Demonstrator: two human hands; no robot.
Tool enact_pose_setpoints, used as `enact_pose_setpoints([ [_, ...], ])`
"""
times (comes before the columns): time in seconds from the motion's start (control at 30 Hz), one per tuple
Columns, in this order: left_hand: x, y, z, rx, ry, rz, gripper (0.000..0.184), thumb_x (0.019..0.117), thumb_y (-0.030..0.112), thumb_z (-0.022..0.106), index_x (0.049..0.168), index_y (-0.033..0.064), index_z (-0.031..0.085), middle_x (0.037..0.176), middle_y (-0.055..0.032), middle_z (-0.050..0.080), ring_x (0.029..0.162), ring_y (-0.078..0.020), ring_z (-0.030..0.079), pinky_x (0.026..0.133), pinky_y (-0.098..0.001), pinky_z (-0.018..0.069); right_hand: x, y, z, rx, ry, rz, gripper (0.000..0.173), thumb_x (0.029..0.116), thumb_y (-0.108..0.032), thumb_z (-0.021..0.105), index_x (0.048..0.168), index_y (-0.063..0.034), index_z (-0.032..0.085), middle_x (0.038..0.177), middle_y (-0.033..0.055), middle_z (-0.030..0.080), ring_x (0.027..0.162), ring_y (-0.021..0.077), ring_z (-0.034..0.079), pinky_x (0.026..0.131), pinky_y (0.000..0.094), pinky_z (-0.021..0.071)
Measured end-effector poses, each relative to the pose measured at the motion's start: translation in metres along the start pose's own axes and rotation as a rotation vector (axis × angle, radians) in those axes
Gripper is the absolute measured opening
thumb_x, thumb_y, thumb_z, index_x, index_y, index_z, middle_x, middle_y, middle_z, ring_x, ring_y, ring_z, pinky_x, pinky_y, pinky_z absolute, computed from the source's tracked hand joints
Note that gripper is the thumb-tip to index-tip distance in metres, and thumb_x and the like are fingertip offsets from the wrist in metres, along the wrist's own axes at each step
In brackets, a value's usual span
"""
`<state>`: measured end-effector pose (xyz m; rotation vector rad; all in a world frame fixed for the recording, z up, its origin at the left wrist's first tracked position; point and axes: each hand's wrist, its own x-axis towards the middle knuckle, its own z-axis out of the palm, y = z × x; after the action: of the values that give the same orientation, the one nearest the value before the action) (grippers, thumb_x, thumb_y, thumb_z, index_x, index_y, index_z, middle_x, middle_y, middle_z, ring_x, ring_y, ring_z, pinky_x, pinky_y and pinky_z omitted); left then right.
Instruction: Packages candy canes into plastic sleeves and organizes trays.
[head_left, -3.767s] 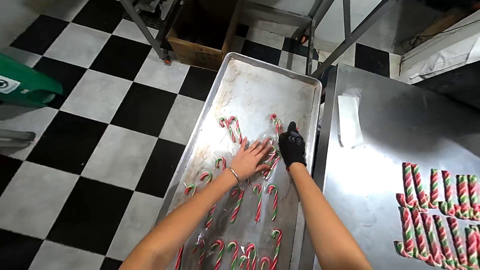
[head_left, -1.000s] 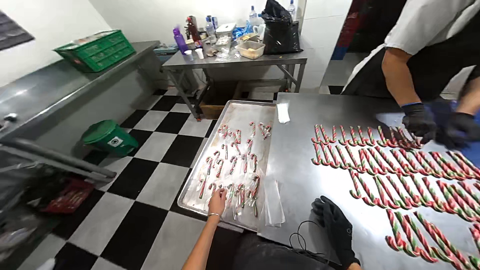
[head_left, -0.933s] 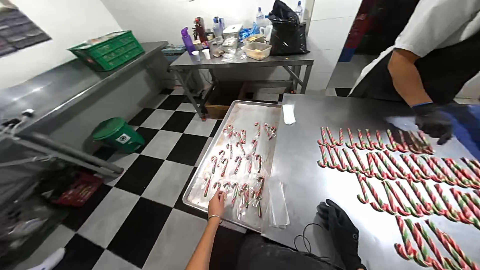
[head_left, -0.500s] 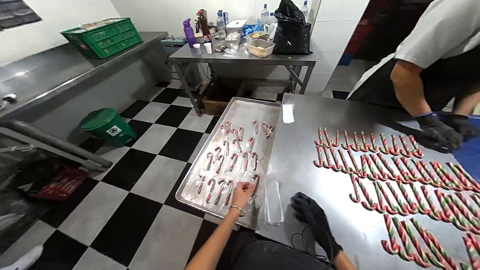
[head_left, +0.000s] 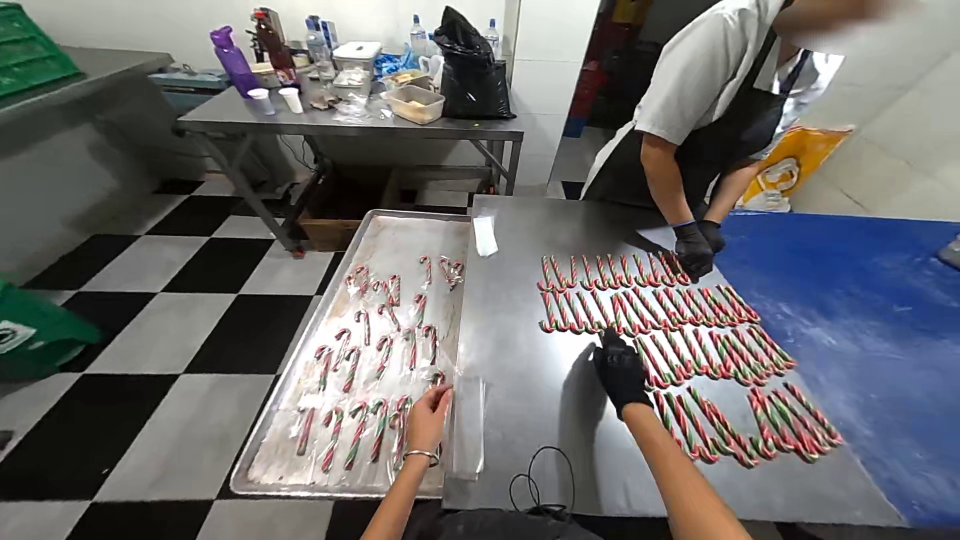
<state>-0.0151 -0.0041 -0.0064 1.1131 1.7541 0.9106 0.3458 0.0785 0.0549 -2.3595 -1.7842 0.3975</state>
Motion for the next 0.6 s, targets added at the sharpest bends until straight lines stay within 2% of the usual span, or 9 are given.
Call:
enact_pose_setpoints([
  [0.1,-0.007,0.019,-0.001,0.019,0.058,-0.05,0.029,0.1052,0.023,0.06,0.119,0.0008,0.073,0.111,-0.0152,0.075,0.101,-0.0228,0.071,0.097,-0.0425,0.0527,0.002,-0.018,0.007,-0.129,-0.099,0.061,0.047,0.1077,-0.019,0.042,0.15,0.001,0.045,0.135,0.0271,0.06,0.129,0.0426,0.055,0.11,0.0557,0.0412],
  [0.17,-0.011,0.023,-0.002,-0.082,0.127,0.039,0.026,0.104,0.018,0.06,0.119,0.001,0.074,0.107,-0.0101,0.077,0.099,-0.0156,0.073,0.096,-0.0354,0.0561,-0.022,-0.037,0.028,-0.175,-0.057,-0.006,0.046,0.1078,-0.017,0.039,0.149,0.0008,0.047,0.124,0.0264,0.065,0.12,0.042,0.06,0.105,0.0532,0.0447],
  [0.23,-0.016,0.03,-0.005,-0.211,0.185,0.104,0.019,0.0973,0.012,0.069,0.109,-0.0001,0.077,0.096,-0.0072,0.079,0.087,-0.0097,0.075,0.088,-0.0278,0.0603,-0.056,-0.056,0.038,-0.236,-0.085,-0.083,0.05,0.1064,-0.013,0.039,0.155,-0.0011,0.04,0.118,0.0257,0.067,0.114,0.0422,0.064,0.1,0.0521,0.0475],
  [0.3,-0.022,0.042,-0.01,-0.261,0.187,0.11,0.012,0.0907,0.01,0.077,0.098,0.0003,0.079,0.086,-0.0052,0.079,0.077,-0.0068,0.075,0.079,-0.0243,0.0617,-0.082,-0.073,0.036,-0.222,-0.216,-0.131,0.058,0.105,-0.013,0.042,0.161,-0.0073,0.029,0.125,0.0255,0.065,0.115,0.0428,0.063,0.099,0.0543,0.0481],
  [0.33,-0.024,0.046,-0.013,-0.244,0.164,0.134,0.012,0.0897,0.011,0.078,0.097,0.0016,0.079,0.086,-0.004,0.079,0.077,-0.0058,0.074,0.079,-0.0233,0.0614,-0.09,-0.08,0.03,-0.144,-0.287,-0.152,0.062,0.104,-0.014,0.045,0.163,-0.0119,0.026,0.13,0.0253,0.062,0.116,0.0423,0.063,0.098,0.0549,0.049],
  [0.4,-0.029,0.049,-0.018,-0.174,0.116,0.27,0.018,0.0909,0.015,0.077,0.104,0.0027,0.079,0.093,-0.0041,0.079,0.083,-0.006,0.075,0.083,-0.0235,0.061,-0.102,-0.085,0.02,0.228,-0.276,-0.219,0.061,0.1001,-0.017,0.051,0.159,-0.0161,0.036,0.127,0.0217,0.063,0.101,0.0351,0.069,0.084,0.0513,0.0569],
  [0.47,-0.036,0.052,-0.021,-0.12,0.093,0.415,0.023,0.0917,0.017,0.076,0.108,0.0022,0.079,0.097,-0.0056,0.079,0.088,-0.0081,0.076,0.086,-0.0256,0.0615,-0.114,-0.094,0.003,0.75,-0.206,-0.27,0.059,0.0962,-0.017,0.061,0.152,-0.0091,0.045,0.113,0.0115,0.069,0.081,0.019,0.07,0.068,0.0362,0.0601],
  [0.53,-0.043,0.059,-0.019,-0.094,0.088,0.534,0.023,0.0909,0.018,0.077,0.108,0.0026,0.079,0.097,-0.0058,0.079,0.089,-0.009,0.076,0.088,-0.026,0.0616,-0.128,-0.11,-0.027,1.098,-0.104,-0.308,0.066,0.0931,-0.013,0.07,0.152,-0.0046,0.04,0.115,0.008,0.074,0.087,0.0169,0.075,0.071,0.0316,0.0645],
  [0.6,-0.049,0.068,-0.017,-0.094,0.073,0.634,0.022,0.0912,0.019,0.077,0.106,0.0031,0.08,0.097,-0.0058,0.079,0.092,-0.0099,0.076,0.089,-0.027,0.0614,-0.139,-0.124,-0.051,1.2,0.043,-0.372,0.077,0.0902,-0.011,0.073,0.155,-0.0008,0.033,0.109,0.0081,0.075,0.087,0.0195,0.076,0.073,0.0331,0.0665],
])
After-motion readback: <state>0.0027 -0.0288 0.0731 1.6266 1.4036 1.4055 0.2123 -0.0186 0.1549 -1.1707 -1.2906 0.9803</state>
